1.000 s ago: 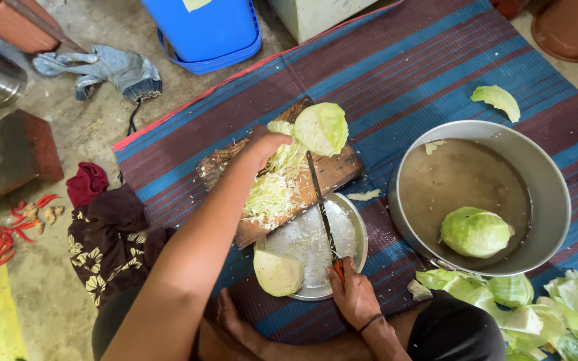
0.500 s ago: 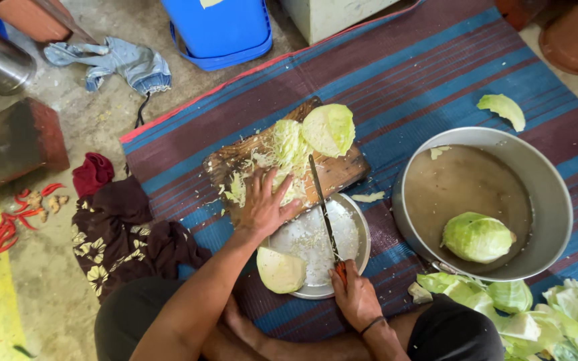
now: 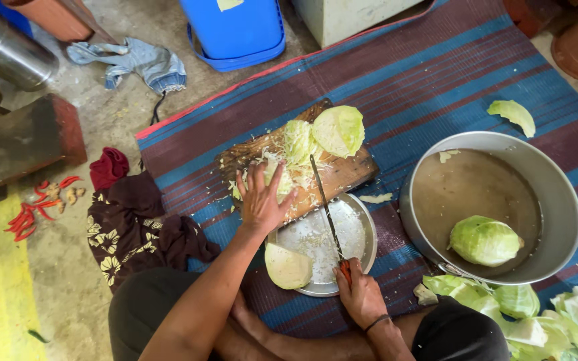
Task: The person sits on a mat on the floor and uses a knife to chop cabbage on a wooden cutting board. The person slices the cabbage into thin strips and places the chopped pieces into a metal bowl.
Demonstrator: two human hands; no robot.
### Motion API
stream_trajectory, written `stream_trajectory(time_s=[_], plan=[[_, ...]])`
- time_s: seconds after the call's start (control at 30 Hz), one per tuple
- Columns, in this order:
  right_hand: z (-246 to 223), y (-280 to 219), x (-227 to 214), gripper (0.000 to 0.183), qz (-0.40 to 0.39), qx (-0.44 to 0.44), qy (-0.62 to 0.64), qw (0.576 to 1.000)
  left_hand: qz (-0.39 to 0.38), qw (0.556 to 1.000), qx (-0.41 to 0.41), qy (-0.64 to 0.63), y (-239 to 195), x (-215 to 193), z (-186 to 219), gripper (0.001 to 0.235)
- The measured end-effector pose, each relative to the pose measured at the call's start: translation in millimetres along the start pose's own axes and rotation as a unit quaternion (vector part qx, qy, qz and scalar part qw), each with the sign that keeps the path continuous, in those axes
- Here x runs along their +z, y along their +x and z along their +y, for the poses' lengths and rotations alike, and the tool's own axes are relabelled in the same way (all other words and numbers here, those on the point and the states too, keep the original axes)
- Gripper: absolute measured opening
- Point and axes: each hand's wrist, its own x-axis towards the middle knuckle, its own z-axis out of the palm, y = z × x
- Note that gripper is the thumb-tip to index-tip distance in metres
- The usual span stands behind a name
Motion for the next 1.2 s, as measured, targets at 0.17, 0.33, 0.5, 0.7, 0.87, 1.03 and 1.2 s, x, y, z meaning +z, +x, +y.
stream_trajectory(time_s=[0.17,0.33,0.5,0.7,0.87,1.03,1.2], plan=[[15,-8,2,0.030,0.023,-0.013,0.000,1.000,-0.015,0.982,-0.152,-0.112,-13,-4,-10,0.139],[29,-17,14,0.045,0.026,0.024,-0.083,0.996,-0.002,0.977,-0.066,-0.203,-8,6,-24,0.136],[14,-15,13,0.037,-0.026,0.017,-0.101,0.994,-0.094,0.979,-0.019,-0.181,34,-19,-23,0.134],[14,-13,6,0.038,0.020,0.030,-0.087,0.996,-0.209,0.967,0.031,-0.141,45,-46,-22,0.110],[-8,-4,-7,0.036,-0.005,0.002,-0.084,0.996,-0.168,0.971,0.040,-0.166,21,-37,-18,0.092],[-65,71,-25,0.030,-0.086,0.019,-0.125,0.988,-0.174,0.980,0.040,-0.092,14,-28,-12,0.102],[-103,133,-6,0.035,-0.151,0.102,-0.268,0.946,-0.128,0.988,0.069,-0.042,-3,-8,-1,0.075]])
